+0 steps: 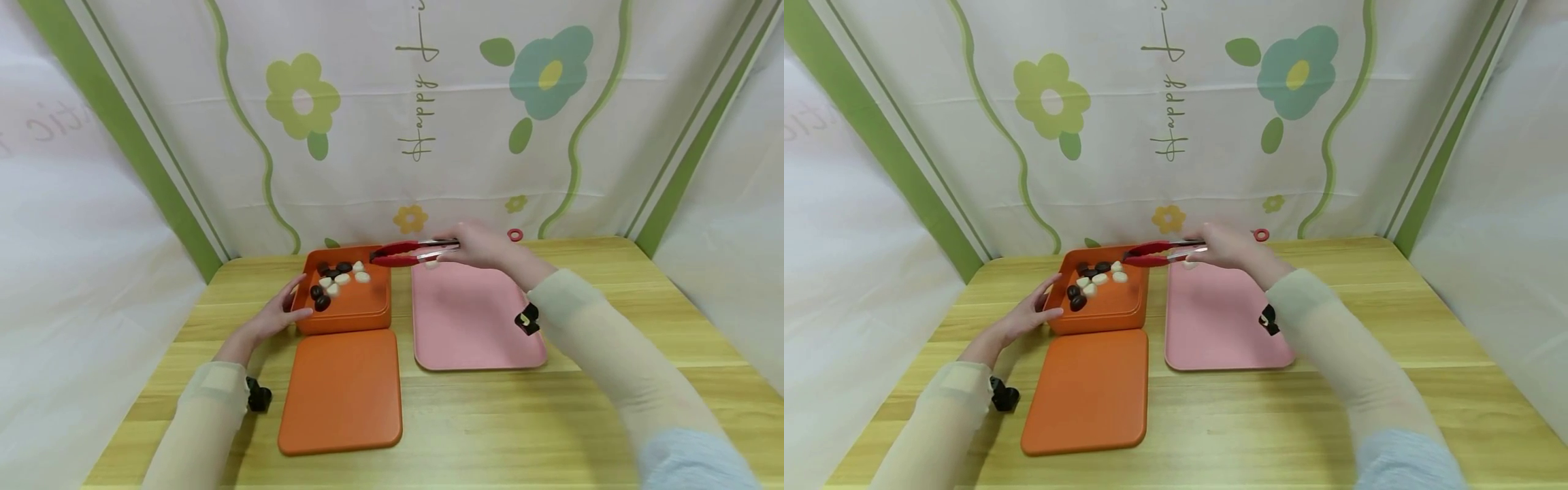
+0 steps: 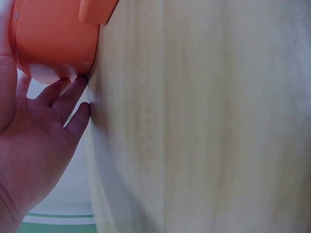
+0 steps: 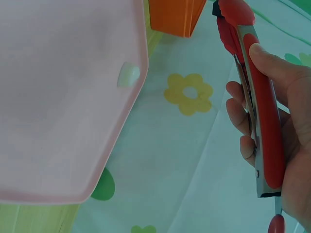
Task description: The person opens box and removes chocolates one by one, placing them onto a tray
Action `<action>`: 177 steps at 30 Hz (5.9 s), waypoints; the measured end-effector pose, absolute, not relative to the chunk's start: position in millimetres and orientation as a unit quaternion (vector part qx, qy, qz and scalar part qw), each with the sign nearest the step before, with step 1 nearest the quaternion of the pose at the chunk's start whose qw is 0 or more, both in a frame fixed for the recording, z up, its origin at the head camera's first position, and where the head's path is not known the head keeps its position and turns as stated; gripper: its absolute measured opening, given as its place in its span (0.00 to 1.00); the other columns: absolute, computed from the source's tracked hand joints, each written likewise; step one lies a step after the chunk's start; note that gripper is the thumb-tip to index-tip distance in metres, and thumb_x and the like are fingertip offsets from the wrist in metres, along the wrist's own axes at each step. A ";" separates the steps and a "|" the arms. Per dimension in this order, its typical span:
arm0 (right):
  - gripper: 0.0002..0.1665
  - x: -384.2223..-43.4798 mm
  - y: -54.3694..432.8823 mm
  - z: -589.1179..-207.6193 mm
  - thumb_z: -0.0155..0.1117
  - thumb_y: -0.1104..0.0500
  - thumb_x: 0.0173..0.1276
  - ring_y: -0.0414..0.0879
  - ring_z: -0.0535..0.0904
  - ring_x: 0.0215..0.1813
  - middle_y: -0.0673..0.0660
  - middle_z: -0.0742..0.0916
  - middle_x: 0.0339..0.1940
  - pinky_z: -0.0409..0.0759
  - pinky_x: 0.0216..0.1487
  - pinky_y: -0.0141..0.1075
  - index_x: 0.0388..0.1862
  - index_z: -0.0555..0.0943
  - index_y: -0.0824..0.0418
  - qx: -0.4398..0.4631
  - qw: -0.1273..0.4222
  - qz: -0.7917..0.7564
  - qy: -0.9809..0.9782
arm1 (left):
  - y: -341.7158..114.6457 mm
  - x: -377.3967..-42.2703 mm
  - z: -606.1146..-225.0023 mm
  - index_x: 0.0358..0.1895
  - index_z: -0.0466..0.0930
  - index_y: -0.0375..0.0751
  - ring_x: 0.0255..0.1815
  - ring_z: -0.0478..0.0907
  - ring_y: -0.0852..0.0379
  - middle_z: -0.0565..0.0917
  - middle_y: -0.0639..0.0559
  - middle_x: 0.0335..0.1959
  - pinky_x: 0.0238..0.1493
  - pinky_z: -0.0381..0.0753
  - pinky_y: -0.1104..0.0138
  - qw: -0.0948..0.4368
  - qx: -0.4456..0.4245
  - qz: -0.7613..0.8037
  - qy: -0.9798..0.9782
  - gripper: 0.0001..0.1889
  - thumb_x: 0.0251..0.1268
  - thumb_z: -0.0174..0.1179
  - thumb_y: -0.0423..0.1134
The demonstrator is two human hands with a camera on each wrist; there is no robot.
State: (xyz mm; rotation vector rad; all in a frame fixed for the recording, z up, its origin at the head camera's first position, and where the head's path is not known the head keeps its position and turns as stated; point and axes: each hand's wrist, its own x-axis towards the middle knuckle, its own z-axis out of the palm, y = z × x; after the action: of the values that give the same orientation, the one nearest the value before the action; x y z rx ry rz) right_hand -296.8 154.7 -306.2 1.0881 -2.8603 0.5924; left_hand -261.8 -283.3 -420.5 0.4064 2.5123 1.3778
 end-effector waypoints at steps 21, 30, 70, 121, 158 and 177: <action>0.27 -283.1 220.6 -300.0 0.72 0.48 0.62 0.49 0.78 0.35 0.56 0.88 0.43 0.75 0.35 0.46 0.57 0.83 0.58 0.294 0.075 0.115 -0.946 | -284.7 -260.9 -421.7 0.80 0.39 0.48 0.68 0.61 0.32 0.58 0.25 0.70 0.66 0.58 0.41 0.122 0.136 0.475 0.861 0.44 0.70 0.60 0.42; 0.29 -277.8 244.4 -304.8 0.70 0.45 0.63 0.51 0.80 0.36 0.59 0.87 0.48 0.75 0.33 0.46 0.59 0.83 0.58 0.274 0.076 0.097 -0.954 | -284.9 -261.8 -421.4 0.80 0.39 0.49 0.69 0.58 0.31 0.56 0.25 0.71 0.66 0.56 0.40 0.124 0.133 0.472 0.863 0.43 0.71 0.59 0.40; 0.30 -301.9 275.0 -349.1 0.72 0.50 0.62 0.50 0.73 0.28 0.60 0.87 0.36 0.72 0.31 0.46 0.58 0.81 0.65 0.235 0.025 0.049 -0.971 | -283.8 -262.2 -419.8 0.80 0.37 0.48 0.70 0.57 0.31 0.54 0.25 0.72 0.67 0.55 0.41 0.132 0.135 0.479 0.857 0.43 0.72 0.58 0.38; 0.35 -288.2 237.6 -316.7 0.72 0.43 0.60 0.52 0.78 0.31 0.57 0.87 0.36 0.74 0.32 0.48 0.63 0.79 0.56 0.273 0.065 0.090 -0.956 | -283.4 -259.3 -418.2 0.79 0.37 0.45 0.69 0.57 0.29 0.54 0.23 0.71 0.66 0.56 0.39 0.131 0.140 0.480 0.856 0.43 0.71 0.58 0.37; 0.31 -291.0 118.6 -317.6 0.69 0.47 0.63 0.50 0.81 0.40 0.54 0.87 0.46 0.78 0.44 0.45 0.63 0.79 0.57 0.377 0.044 0.081 -0.921 | -285.3 -262.9 -421.7 0.80 0.39 0.50 0.70 0.58 0.32 0.55 0.26 0.72 0.67 0.54 0.41 0.130 0.135 0.482 0.856 0.42 0.72 0.57 0.36; 0.32 -293.4 60.8 -332.5 0.69 0.45 0.64 0.49 0.82 0.48 0.55 0.86 0.49 0.78 0.49 0.43 0.63 0.78 0.58 0.429 0.024 0.027 -0.902 | -276.1 -251.4 -399.8 0.79 0.39 0.42 0.71 0.52 0.28 0.52 0.23 0.72 0.67 0.51 0.38 0.139 0.129 0.478 0.857 0.42 0.72 0.57 0.36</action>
State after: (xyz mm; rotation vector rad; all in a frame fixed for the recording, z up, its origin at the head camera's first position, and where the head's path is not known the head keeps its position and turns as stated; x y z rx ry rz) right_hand -293.4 60.8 -332.5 1.3286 -2.7920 0.0827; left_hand -251.4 -276.1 -399.8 0.3727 2.4778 1.3829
